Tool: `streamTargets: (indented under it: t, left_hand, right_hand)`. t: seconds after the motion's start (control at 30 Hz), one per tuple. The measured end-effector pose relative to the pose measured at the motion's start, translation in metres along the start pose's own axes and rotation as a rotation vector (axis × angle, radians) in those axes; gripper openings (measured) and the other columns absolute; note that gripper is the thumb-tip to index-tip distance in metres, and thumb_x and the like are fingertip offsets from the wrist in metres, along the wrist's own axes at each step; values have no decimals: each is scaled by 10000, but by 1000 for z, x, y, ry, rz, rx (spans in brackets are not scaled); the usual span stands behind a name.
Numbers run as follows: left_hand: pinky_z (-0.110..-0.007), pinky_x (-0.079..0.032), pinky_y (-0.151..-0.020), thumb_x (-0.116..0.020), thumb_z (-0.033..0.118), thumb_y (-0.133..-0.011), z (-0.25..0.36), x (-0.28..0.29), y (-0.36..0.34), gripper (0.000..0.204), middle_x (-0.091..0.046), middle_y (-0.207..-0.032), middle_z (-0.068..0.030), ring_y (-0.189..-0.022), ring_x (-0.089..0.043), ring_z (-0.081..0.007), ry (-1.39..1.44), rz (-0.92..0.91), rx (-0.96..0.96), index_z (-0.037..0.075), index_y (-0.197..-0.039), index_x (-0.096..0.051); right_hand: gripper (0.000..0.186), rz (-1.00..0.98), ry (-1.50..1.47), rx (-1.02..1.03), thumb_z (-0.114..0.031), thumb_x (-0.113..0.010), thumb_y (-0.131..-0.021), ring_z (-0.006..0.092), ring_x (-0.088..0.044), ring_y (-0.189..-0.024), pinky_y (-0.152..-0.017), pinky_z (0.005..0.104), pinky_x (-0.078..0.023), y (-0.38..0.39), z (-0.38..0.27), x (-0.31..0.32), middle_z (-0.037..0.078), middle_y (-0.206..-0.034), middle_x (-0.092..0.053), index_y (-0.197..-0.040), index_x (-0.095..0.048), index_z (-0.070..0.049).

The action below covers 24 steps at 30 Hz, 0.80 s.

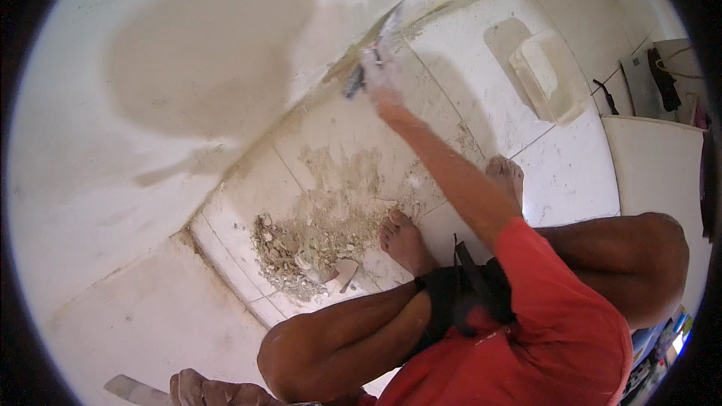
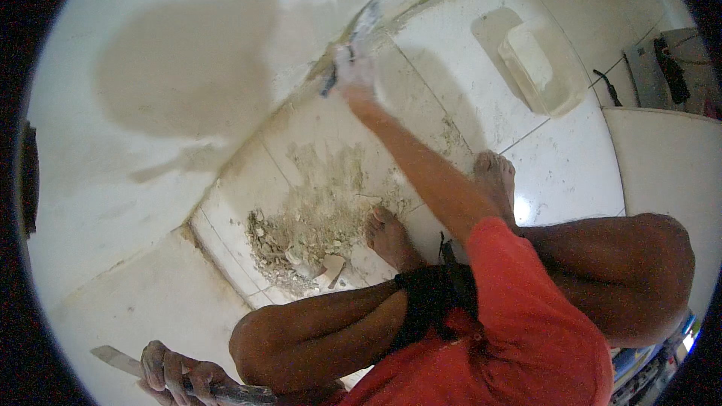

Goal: The person scrapes loose material from a wall using a putty knife and then applies patching compound from a small container to the wall surface.

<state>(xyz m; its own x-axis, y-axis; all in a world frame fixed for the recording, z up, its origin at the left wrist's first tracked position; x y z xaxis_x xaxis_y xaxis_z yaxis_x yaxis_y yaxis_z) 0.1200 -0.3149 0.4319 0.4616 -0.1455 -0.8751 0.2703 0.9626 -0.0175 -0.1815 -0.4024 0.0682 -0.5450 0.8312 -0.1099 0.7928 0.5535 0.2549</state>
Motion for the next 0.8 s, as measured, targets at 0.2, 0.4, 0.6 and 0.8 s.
streamTargets:
  t: [0.2, 0.4, 0.6, 0.8]
  left_hand:
    - [-241, -321, -496, -553, 202, -976, -1, -1, 1, 173, -461, -827, -18, -589, -401, -89, -6, -33, -35, 98, -886, -447]
    - [-240, -321, -490, -555, 200, -974, 8, 2, 2, 170, -461, -814, -18, -578, -392, -89, -31, -19, -36, 98, -887, -449]
    - [-239, -320, -484, -557, 197, -973, 7, 3, 2, 167, -460, -802, -18, -566, -383, -88, -31, -23, -6, 98, -889, -452]
    - [-239, -319, -478, -558, 195, -971, 16, 7, 7, 165, -460, -789, -18, -555, -374, -88, -53, -38, 18, 97, -890, -454]
  right_hand:
    - [254, 174, 122, 504, -217, -562, -940, 142, -526, -607, -550, 305, -445, 47, 31, -47, 78, -799, -583, -1057, -573, 8]
    - [264, -235, -53, -91, -190, -540, -941, 169, -581, -731, -650, 336, -476, 73, 45, -26, 117, -848, -591, -1109, -530, 13]
    - [362, -22, -266, 82, -196, -561, -937, 217, -529, -937, -788, 347, -460, 18, 50, -42, 180, -1023, -531, -1170, -491, 70]
    - [647, 94, -173, 278, -123, -580, -936, 96, -540, -632, -446, 239, -472, 17, 43, -83, 65, -904, -532, -1470, -246, 28]
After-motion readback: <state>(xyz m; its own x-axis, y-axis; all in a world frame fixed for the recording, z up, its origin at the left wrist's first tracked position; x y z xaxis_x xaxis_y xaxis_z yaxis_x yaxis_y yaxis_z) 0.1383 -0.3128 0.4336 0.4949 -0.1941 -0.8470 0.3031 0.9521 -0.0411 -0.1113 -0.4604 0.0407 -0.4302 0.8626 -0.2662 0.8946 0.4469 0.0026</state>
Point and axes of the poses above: each hand's wrist, its own y-axis away from the middle knuckle, its own x-axis out of the back of the hand, z = x × y, the point moved 7 cm from there along -y, towards the middle knuckle
